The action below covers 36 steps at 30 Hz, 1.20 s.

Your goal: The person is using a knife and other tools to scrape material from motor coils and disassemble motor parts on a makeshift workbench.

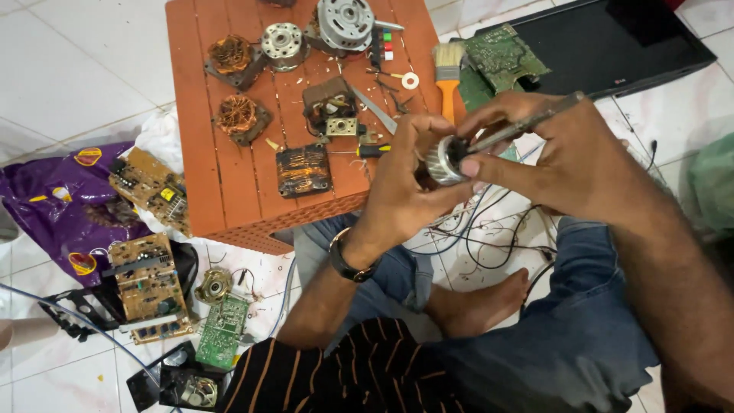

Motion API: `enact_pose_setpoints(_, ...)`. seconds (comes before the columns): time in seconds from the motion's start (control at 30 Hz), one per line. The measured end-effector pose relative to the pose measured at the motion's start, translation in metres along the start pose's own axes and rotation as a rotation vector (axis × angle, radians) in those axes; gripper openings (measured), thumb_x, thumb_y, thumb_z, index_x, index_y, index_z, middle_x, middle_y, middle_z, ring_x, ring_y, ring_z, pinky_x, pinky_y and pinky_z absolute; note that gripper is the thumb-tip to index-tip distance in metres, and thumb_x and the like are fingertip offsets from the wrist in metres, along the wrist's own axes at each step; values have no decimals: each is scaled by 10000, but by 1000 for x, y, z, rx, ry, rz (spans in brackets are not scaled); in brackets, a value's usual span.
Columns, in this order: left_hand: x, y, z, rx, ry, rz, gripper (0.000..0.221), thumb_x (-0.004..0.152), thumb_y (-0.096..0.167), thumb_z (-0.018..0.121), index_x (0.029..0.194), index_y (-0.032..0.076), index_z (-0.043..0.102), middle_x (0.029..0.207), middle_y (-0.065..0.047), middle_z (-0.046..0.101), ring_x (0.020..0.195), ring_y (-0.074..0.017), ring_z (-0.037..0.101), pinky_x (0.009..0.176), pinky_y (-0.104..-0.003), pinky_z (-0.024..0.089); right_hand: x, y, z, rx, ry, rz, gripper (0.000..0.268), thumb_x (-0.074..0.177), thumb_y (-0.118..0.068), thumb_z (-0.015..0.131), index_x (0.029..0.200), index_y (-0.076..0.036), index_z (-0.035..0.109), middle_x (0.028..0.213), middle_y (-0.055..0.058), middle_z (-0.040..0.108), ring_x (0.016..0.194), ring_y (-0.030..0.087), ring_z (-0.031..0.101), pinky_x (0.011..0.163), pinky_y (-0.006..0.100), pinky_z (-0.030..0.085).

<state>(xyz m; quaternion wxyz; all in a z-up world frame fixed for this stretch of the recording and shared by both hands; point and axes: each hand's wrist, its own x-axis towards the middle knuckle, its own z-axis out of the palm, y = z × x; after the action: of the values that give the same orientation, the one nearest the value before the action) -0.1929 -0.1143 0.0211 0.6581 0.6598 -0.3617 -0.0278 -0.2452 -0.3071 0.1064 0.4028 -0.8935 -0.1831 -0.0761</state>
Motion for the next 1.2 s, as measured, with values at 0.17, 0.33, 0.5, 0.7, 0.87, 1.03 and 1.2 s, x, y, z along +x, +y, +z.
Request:
enact_pose_setpoints(0.17,-3,-2,0,-94,-18,50,640,798,49,841,1260,88,400,1121,-84,628,1024,-194,679,923,-337,569,1,4,1,14,-21,-38,401,775,-128,849,1129,-5,705,958,90,761,776,161,719,692,285,540)
enact_pose_setpoints(0.33,-4,-3,-3,-53,-29,45,630,799,73,851,1243,90,405,1145,-74,600,1035,-207,691,925,-339,586,-2,-1,-1,-27,-17,-87,398,791,-104,828,1160,4,724,1010,112,785,794,172,733,696,291,537)
enact_pose_setpoints(0.5,-7,-11,-6,-169,-43,41,616,799,108,859,1218,66,409,1093,-62,563,982,-171,634,891,-309,536,-5,3,1,-21,2,-138,403,810,-18,792,1202,16,706,1045,128,789,812,175,766,681,272,569)
enact_pose_setpoints(0.7,-10,-12,-13,-58,-74,131,571,773,150,883,1151,76,462,946,2,535,759,-105,537,684,-240,455,-11,5,6,-43,30,-154,335,815,47,769,1142,-22,746,923,76,773,581,108,621,522,242,438)
enact_pose_setpoints(0.87,-12,-10,-17,-45,-132,152,588,776,147,882,1187,55,472,1031,-67,607,853,-166,664,770,-280,560,-11,7,8,-84,51,-238,271,767,-35,782,1036,-16,750,914,69,775,503,119,576,481,269,370)
enact_pose_setpoints(1.03,-15,-7,-21,64,-124,212,597,778,152,904,1179,88,466,983,-43,635,765,-138,657,673,-266,538,-9,10,8,-57,-1,-254,305,706,44,755,1008,6,739,925,75,775,604,125,665,536,252,446)
enact_pose_setpoints(1.2,-12,-4,-25,266,-83,286,611,792,196,931,1209,95,496,941,-35,694,666,-122,662,570,-259,494,-8,-2,1,6,0,-150,170,819,-1,795,983,2,748,757,47,738,447,80,491,448,237,307)
